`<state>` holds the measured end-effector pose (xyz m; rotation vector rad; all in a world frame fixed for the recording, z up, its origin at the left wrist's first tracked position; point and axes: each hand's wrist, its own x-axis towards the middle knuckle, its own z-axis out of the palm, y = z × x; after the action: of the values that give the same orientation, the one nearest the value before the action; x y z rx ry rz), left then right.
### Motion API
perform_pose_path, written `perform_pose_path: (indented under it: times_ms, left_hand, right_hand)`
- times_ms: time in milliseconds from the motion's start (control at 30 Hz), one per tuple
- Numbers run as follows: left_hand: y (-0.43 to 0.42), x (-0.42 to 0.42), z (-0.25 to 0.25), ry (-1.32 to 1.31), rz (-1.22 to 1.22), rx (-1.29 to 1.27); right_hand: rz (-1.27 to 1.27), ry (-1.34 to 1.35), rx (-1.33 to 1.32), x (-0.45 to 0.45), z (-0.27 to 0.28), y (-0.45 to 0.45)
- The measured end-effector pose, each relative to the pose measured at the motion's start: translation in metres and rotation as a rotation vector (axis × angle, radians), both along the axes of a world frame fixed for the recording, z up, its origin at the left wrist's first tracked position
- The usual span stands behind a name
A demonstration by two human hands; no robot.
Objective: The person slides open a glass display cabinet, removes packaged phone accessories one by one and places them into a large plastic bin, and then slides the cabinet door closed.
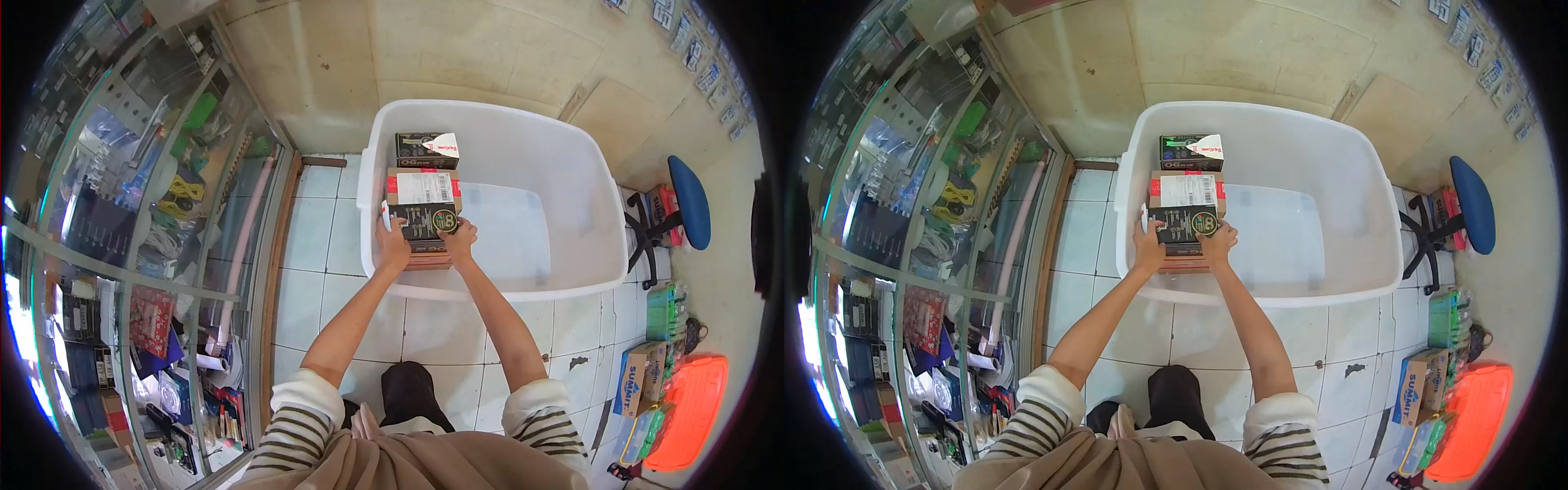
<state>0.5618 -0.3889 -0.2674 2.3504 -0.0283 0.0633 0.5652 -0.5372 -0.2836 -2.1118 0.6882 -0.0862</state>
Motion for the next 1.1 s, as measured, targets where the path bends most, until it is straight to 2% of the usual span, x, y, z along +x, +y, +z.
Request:
perform_pose_path:
  times_ms: [167, 233, 300, 367, 400, 533, 633, 833, 867, 900, 933, 1100]
  left_hand:
    - [0.006, -0.005, 0.001, -0.094, -0.056, -0.021]
    - [0.018, -0.020, 0.030, -0.058, -0.172, -0.167]
    - [0.046, -0.041, 0.054, -0.039, -0.270, -0.328]
    - [0.082, -0.079, 0.095, -0.077, -0.254, -0.165]
    - [0.103, -0.100, 0.122, -0.047, -0.201, -0.191]
    - [0.194, -0.168, 0.208, -0.073, 0.026, -0.296]
    - [0.249, -0.211, 0.258, -0.237, 0.210, -0.218]
    - [0.322, -0.297, 0.374, -0.646, 0.398, -0.120]
    - [0.333, -0.307, 0.390, -0.754, 0.407, -0.141]
    - [0.348, -0.317, 0.407, -0.849, 0.422, 0.033]
    - [0.360, -0.323, 0.421, -0.900, 0.435, 0.034]
    - [0.421, -0.332, 0.468, -1.030, 0.445, 0.032]
  right_hand:
    - [-0.021, 0.067, -0.091, 0.000, 0.013, 0.001]
    - [-0.086, -0.030, -0.102, -0.001, 0.027, 0.004]
    - [0.021, -0.197, -0.143, -0.011, 0.048, 0.017]
    - [0.289, -0.378, -0.223, -0.025, 0.060, 0.028]
    - [0.385, -0.435, -0.232, -0.032, 0.071, 0.038]
    - [0.788, -0.546, -0.205, -0.062, 0.164, 0.108]
    - [0.981, -0.678, -0.207, -0.072, 0.220, 0.181]
    - [1.299, -0.946, 0.141, -0.136, 0.353, 0.332]
    - [1.319, -0.957, 0.147, -0.148, 0.373, 0.352]
    - [1.362, -1.095, 0.131, -0.159, 0.393, 0.371]
    - [1.397, -1.234, 0.117, -0.169, 0.409, 0.389]
    - [1.440, -1.519, 0.179, -0.205, 0.465, 0.468]
